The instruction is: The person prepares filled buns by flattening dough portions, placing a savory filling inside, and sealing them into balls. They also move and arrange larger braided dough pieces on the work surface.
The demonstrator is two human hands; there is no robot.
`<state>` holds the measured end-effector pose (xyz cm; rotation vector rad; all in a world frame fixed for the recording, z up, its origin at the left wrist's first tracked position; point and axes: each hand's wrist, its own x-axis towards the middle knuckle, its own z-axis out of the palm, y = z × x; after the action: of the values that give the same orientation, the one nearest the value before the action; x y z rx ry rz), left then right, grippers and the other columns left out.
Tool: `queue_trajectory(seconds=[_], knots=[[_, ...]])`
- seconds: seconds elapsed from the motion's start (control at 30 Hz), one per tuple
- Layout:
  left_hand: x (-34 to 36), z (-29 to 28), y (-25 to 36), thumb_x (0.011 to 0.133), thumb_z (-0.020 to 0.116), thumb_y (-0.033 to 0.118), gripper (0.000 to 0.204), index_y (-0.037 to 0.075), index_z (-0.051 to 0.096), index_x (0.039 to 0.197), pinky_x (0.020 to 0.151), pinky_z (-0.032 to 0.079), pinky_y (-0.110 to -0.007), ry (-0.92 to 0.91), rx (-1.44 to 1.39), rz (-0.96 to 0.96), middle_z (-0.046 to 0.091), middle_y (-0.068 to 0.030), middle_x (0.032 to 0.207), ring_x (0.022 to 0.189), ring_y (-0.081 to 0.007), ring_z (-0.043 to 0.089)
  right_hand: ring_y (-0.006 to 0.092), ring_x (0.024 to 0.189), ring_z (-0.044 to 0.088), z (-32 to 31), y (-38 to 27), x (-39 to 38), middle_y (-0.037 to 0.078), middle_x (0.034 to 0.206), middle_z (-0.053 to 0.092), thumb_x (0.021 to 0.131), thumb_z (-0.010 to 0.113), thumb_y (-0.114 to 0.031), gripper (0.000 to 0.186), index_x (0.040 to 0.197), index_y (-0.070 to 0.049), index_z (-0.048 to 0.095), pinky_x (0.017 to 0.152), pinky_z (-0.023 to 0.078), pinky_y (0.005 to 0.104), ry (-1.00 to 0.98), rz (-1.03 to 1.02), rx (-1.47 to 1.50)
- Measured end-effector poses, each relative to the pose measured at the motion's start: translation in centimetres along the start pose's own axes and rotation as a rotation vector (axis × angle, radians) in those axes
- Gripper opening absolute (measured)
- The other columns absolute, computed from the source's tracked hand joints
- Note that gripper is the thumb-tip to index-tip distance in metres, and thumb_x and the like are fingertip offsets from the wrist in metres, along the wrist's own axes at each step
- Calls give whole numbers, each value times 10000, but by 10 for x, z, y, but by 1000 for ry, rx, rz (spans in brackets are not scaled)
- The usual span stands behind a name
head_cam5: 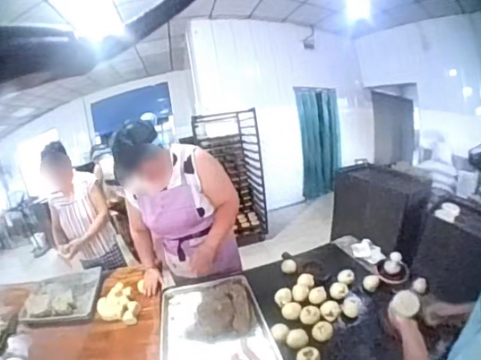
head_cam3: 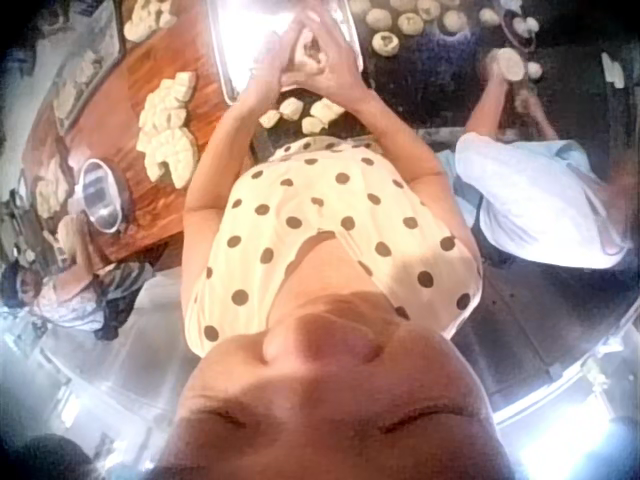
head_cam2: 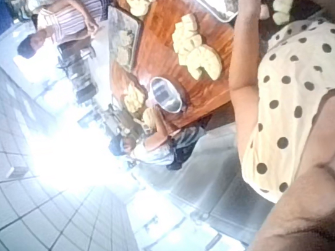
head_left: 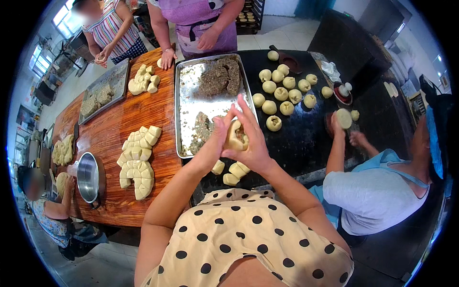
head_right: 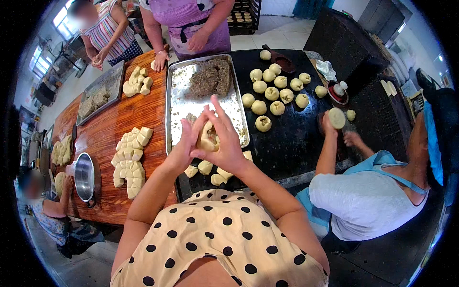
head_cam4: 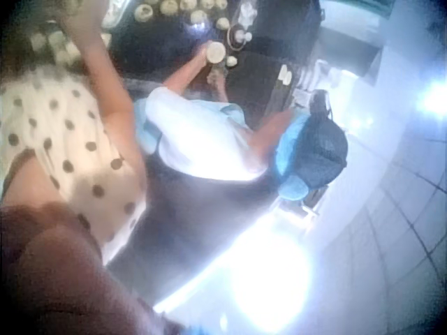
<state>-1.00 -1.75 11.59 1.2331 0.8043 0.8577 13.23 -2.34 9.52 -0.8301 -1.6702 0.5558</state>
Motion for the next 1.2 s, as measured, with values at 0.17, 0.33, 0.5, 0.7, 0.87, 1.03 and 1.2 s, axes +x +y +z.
queue_trajectory(seconds=[0.17,0.33,0.5,0.7,0.87,1.03,1.2], knots=[[-5,7,15,933,111,763,939,79,120,1577,1190,226,-422,40,-373,57,293,-194,1556,1445,-297,301,274,1075,630,6,-1,-1,122,1128,656,796,786,-130,285,1021,-52,630,963,483,366,141,-3,152],[1,11,1,1039,243,580,695,57,360,1482,1126,342,-417,103,-664,-87,449,-111,1448,1338,-241,443,224,1055,640,6,-3,11,105,1048,676,822,710,-53,160,949,-50,613,1080,409,420,188,66,324],[16,21,-27,1082,325,372,386,77,524,1230,1000,472,-342,243,-746,-3,585,-65,1194,1122,-169,581,303,1179,606,16,11,3,138,1185,671,795,784,-207,291,995,-74,619,1164,288,474,106,-34,-85],[11,27,-28,1080,310,420,421,81,510,1231,987,499,-354,353,-750,13,585,-77,1179,1103,-198,598,308,1166,615,17,2,4,133,1138,686,795,796,-255,317,996,-73,632,1144,320,465,168,-36,38],[16,16,-3,1062,376,317,369,40,484,1279,990,501,-353,368,-610,-196,573,-121,1217,1115,-216,600,312,1156,623,5,-3,18,129,1099,699,795,806,-295,342,997,-72,642,1128,347,458,175,-91,79],[27,24,-32,1051,380,368,457,5,493,1305,1065,444,-382,139,-815,-111,556,-157,1295,1209,-243,555,267,1036,681,-3,9,7,100,1004,718,825,749,-96,123,884,-61,647,1073,417,472,61,-157,-26],[23,24,-8,1053,364,402,505,-2,478,1333,1078,435,-394,37,-945,-144,550,-163,1305,1226,-258,548,231,1049,652,-1,1,4,99,988,712,847,690,-38,107,894,-56,596,1101,379,470,291,-42,212]])
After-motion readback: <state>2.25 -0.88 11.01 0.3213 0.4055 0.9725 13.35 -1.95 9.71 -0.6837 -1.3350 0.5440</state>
